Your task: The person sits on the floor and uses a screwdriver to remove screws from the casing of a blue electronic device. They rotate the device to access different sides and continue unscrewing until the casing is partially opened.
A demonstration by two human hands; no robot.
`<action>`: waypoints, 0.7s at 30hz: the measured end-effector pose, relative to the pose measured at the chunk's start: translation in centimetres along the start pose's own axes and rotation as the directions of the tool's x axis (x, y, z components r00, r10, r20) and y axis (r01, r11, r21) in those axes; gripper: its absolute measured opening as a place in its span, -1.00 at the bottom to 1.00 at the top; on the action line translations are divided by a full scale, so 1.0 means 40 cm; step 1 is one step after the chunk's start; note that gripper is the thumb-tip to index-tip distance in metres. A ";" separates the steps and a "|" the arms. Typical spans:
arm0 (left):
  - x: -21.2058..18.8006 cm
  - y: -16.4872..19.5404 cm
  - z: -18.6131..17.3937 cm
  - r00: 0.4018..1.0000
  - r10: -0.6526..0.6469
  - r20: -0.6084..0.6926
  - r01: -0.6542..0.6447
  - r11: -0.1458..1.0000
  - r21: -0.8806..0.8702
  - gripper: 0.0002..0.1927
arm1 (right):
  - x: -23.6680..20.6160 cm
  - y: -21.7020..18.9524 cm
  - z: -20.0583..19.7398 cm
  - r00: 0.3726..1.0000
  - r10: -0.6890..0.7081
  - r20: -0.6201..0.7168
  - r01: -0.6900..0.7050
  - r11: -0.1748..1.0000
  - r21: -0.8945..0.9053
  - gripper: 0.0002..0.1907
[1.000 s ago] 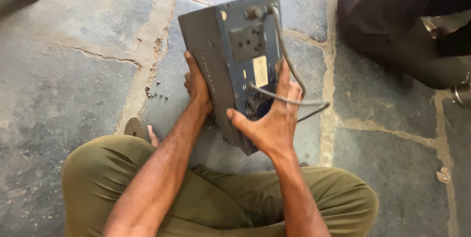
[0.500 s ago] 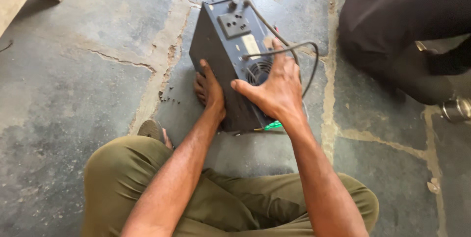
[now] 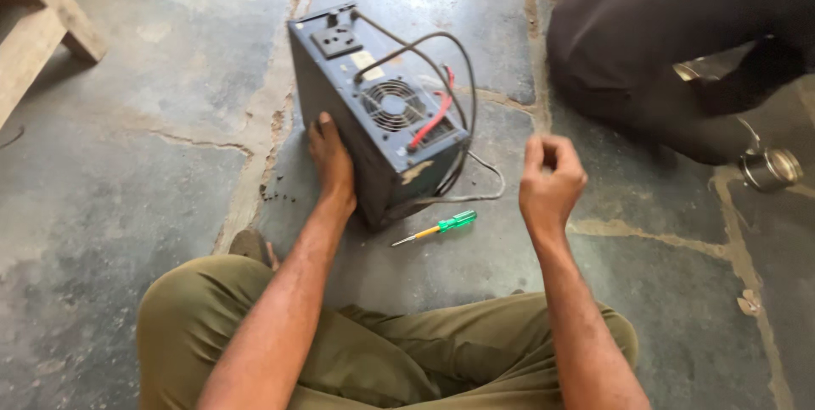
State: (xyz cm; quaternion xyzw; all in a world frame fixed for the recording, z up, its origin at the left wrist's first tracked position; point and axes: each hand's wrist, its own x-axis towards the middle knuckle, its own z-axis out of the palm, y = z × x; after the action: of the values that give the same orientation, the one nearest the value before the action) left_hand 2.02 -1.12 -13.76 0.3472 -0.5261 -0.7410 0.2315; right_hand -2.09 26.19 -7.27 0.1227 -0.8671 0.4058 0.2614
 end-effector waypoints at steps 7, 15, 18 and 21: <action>-0.023 0.028 0.029 0.982 0.183 0.037 -0.176 0.974 -0.143 -0.32 | -0.216 0.247 0.048 0.631 -0.062 0.773 0.371 0.899 -0.231 -0.07; -0.114 0.221 0.050 0.553 0.792 0.259 -0.788 0.598 -0.145 -0.82 | -0.259 0.255 0.096 0.449 0.189 0.873 0.453 0.794 -0.405 -0.69; -0.146 0.258 0.089 0.492 0.615 0.616 -0.677 0.715 -0.174 -0.89 | -0.218 0.186 0.041 0.411 0.183 0.893 0.395 0.847 -0.356 -0.78; -0.155 0.254 0.116 0.376 0.510 0.773 -0.639 0.747 -0.182 -0.83 | -0.168 0.081 -0.077 0.570 0.048 0.821 0.229 0.950 -0.215 -0.76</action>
State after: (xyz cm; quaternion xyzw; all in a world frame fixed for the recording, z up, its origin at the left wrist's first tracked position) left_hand 2.30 2.68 -1.57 -0.2028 -0.7112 -0.6447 0.1934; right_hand 3.24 30.63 -11.40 0.2998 -0.9321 0.1540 -0.1322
